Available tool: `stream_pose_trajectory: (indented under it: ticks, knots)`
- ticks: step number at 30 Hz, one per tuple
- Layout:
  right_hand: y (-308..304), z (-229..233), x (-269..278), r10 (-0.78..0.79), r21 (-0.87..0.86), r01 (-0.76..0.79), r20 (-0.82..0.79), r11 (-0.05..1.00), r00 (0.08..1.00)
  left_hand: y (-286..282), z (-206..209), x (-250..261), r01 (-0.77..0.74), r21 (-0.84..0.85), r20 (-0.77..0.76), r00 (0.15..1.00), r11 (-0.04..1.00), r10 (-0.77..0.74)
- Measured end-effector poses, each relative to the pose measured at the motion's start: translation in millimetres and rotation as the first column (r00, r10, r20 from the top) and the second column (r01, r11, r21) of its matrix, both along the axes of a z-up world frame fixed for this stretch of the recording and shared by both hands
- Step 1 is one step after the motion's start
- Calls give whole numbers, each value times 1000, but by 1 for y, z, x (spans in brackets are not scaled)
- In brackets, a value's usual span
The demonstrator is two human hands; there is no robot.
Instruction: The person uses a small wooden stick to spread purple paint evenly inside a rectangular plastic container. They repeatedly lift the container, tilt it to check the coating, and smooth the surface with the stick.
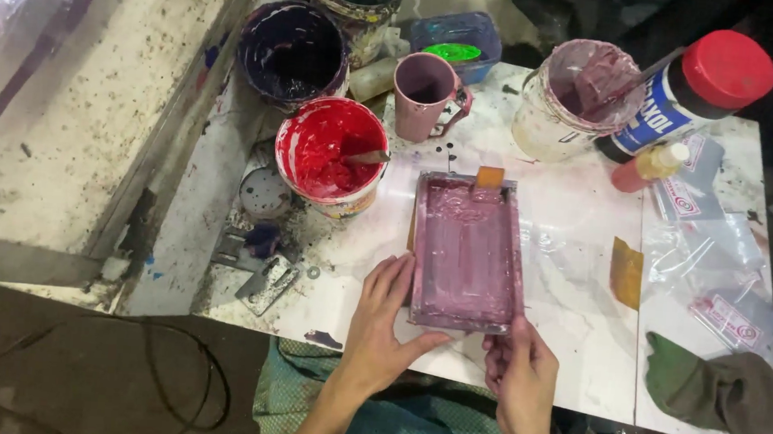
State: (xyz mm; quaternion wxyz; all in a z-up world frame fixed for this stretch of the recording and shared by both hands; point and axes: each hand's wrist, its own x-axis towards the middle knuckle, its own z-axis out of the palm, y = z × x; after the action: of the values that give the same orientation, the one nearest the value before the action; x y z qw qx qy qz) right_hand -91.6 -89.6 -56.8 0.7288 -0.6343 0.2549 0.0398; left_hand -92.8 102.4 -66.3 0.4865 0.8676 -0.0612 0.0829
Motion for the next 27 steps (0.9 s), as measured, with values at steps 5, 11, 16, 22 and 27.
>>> stream_pose_trajectory:
  ticks: [5,11,16,22,27]
  knots:
    - [-2,13,11,170,-401,-236,-193,885,966,1,-2,2,-14,23,-57,998,1000,15]
    - [-6,24,17,336,-704,-498,-370,506,866,1,-9,1,-46,21,-10,999,999,46]
    - [-8,17,20,362,-746,-517,-385,420,849,4,-12,3,-29,28,-60,998,999,30]
    - [-14,2,21,463,-828,-492,-337,269,820,8,-14,5,-16,29,-159,987,999,20]
    - [-11,9,22,417,-806,-513,-375,294,828,8,-12,4,-12,18,-155,988,1000,14]
